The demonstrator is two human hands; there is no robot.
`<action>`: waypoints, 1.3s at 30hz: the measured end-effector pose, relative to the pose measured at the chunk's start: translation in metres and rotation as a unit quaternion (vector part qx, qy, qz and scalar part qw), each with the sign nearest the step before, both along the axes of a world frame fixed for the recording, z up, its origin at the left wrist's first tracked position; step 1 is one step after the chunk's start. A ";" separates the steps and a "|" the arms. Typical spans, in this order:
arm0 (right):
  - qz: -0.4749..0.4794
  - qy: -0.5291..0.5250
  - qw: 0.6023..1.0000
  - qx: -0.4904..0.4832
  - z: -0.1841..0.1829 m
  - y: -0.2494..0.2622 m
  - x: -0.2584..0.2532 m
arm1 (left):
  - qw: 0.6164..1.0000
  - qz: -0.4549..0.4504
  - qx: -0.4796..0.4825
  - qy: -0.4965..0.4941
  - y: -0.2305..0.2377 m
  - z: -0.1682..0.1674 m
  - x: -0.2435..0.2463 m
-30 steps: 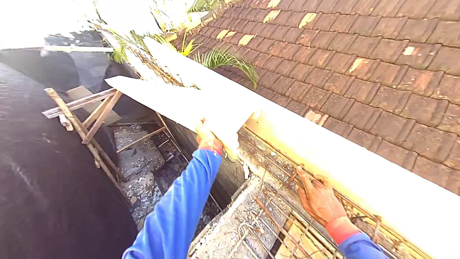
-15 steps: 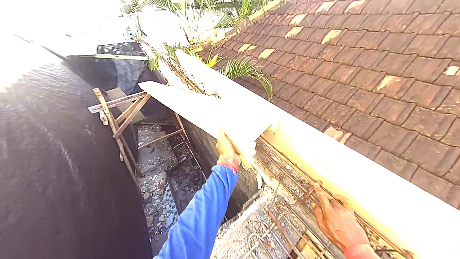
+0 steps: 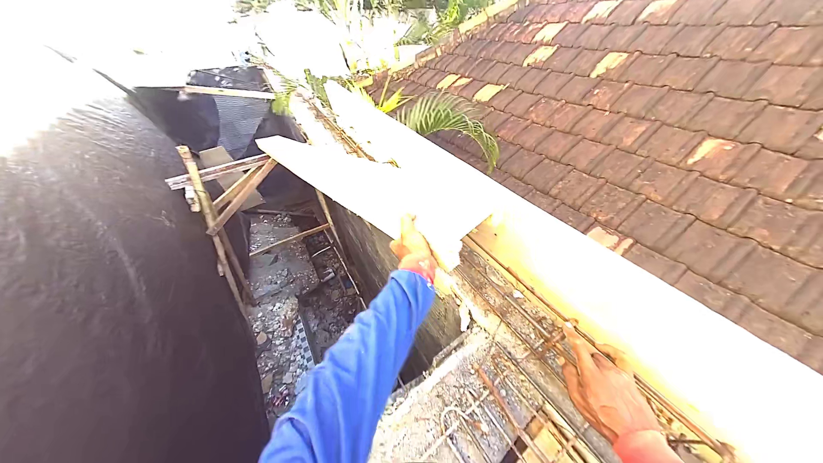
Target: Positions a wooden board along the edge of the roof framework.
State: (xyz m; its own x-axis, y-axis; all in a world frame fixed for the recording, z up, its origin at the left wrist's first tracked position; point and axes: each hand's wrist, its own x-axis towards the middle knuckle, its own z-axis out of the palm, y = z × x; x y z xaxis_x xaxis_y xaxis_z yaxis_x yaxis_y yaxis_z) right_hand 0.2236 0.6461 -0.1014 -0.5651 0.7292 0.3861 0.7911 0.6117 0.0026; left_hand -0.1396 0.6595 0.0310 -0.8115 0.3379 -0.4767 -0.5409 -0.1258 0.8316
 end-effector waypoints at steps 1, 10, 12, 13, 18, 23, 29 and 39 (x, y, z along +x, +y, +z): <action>0.002 0.001 1.000 0.009 0.000 0.000 0.004 | 1.000 -0.003 0.003 -0.003 0.001 0.004 0.001; -0.022 -0.023 0.999 0.001 0.003 0.000 -0.004 | 0.997 0.005 0.074 0.014 0.012 -0.023 -0.029; -0.021 -0.028 0.999 0.007 0.003 0.000 -0.003 | 0.997 0.015 0.077 0.012 0.009 -0.033 -0.027; -0.019 -0.031 0.999 0.005 0.003 0.000 -0.004 | 0.997 0.016 0.079 0.012 0.008 -0.035 -0.027; -0.016 -0.029 0.999 0.003 0.004 -0.003 -0.004 | 0.998 0.010 0.065 0.016 0.006 -0.029 -0.027; -0.045 -0.052 0.991 -0.118 0.017 -0.010 -0.003 | 0.992 -0.058 0.106 0.040 -0.009 -0.031 -0.023; -0.027 -0.051 0.992 -0.115 0.015 -0.010 0.003 | 0.978 -0.130 0.158 0.025 -0.021 -0.029 -0.031; 0.123 -0.281 0.912 -0.274 0.038 -0.116 0.013 | 0.976 -0.168 0.119 -0.065 -0.037 -0.014 -0.027</action>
State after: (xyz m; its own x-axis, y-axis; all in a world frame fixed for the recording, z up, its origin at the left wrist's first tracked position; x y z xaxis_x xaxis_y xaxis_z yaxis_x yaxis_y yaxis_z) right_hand 0.2363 0.5300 -0.0635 -0.7340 0.5501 -0.3982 0.5978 0.8016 0.0054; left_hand -0.1667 0.6228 0.0169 -0.5741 0.6882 -0.4436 -0.6835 -0.1045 0.7224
